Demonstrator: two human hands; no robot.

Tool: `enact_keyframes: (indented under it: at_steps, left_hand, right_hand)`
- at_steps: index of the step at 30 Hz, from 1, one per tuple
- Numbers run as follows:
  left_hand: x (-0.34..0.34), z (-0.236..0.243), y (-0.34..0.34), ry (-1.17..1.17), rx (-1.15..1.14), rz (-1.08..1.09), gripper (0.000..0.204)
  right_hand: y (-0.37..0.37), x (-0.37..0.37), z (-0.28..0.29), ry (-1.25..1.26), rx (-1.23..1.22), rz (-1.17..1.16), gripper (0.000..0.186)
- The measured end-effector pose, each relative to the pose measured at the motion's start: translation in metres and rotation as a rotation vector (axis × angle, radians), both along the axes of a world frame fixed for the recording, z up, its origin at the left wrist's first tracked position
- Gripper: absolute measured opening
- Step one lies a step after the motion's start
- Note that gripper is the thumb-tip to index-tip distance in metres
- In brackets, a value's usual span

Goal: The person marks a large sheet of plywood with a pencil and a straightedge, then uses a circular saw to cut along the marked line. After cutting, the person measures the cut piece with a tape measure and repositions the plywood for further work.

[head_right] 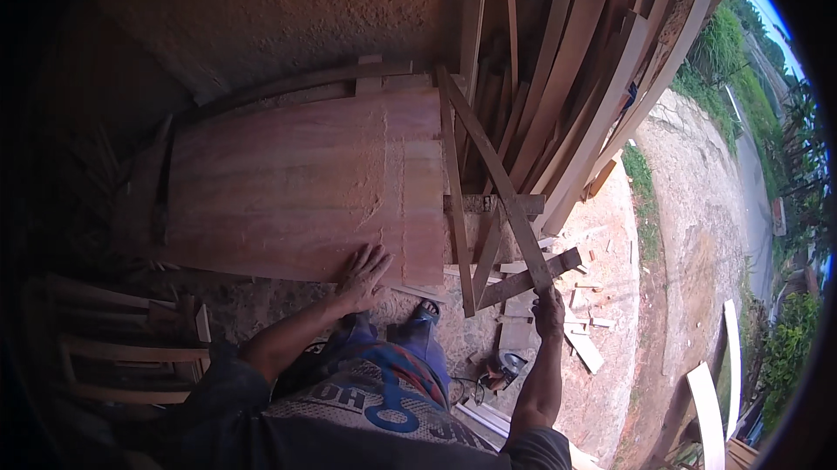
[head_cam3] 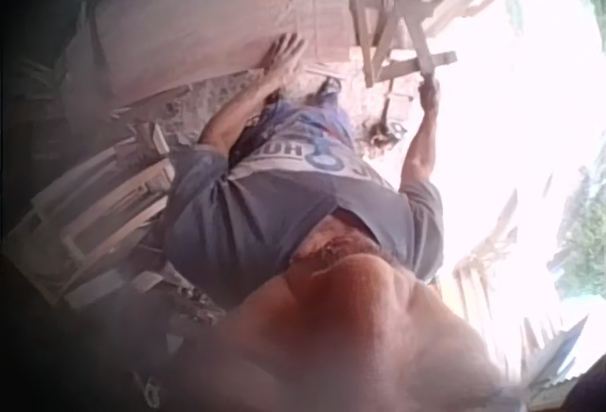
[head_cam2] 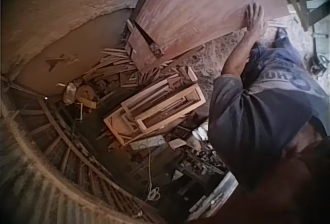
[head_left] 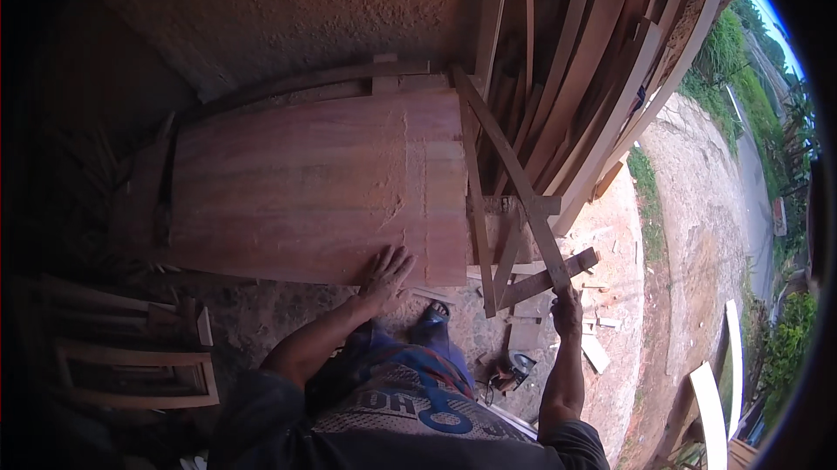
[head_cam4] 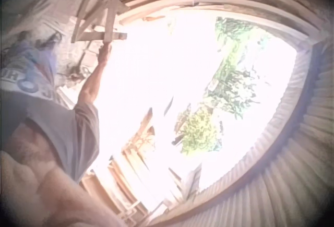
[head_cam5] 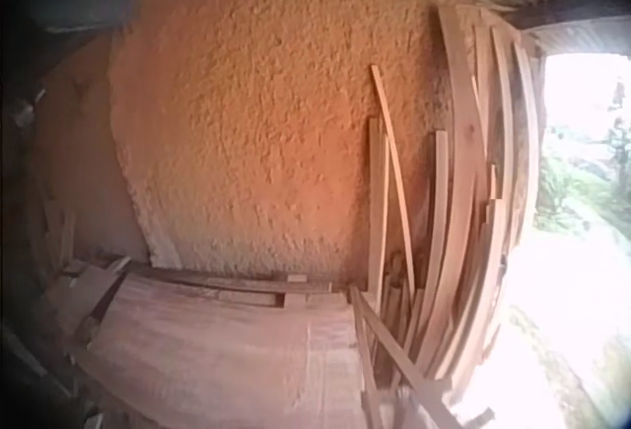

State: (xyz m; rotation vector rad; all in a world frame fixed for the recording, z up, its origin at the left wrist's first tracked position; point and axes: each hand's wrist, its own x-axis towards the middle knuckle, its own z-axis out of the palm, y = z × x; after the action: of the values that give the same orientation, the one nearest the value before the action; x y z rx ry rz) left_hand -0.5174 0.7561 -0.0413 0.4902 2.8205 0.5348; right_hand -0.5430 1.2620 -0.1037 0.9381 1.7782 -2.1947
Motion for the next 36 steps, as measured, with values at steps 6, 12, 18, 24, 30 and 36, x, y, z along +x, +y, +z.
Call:
enact_keyframes:
  at_steps: [6, 12, 18, 24, 30, 36]
  left_hand:
    - [0.002, 0.003, 0.01, -0.014, -0.029, 0.051, 0.086]
    - [0.008, -0.01, 0.006, 0.025, -0.004, 0.096, 0.077]
    - [0.043, -0.015, -0.031, 0.097, 0.023, 0.17, 0.056]
    - [0.099, -0.019, -0.108, 0.267, 0.236, 0.502, 0.029]
    - [0.169, -0.016, -0.199, 0.052, 0.388, 0.643, 0.023]
    - [0.274, -0.039, -0.313, -0.093, 0.424, 0.865, 0.028]
  right_hand:
    - [-0.04, -0.007, -0.022, -0.084, -0.241, 0.136, 0.044]
    - [-0.047, -0.003, -0.036, -0.093, -0.213, 0.23, 0.053]
    - [-0.043, 0.006, -0.017, 0.119, 0.546, -0.206, 0.062]
    - [-0.15, 0.006, 0.037, 0.495, 0.707, 0.172, 0.057]
    - [-0.364, 0.005, 0.047, 0.71, 0.527, 0.621, 0.018]
    - [-0.596, 0.041, 0.06, 0.776, 0.487, 1.197, 0.017]
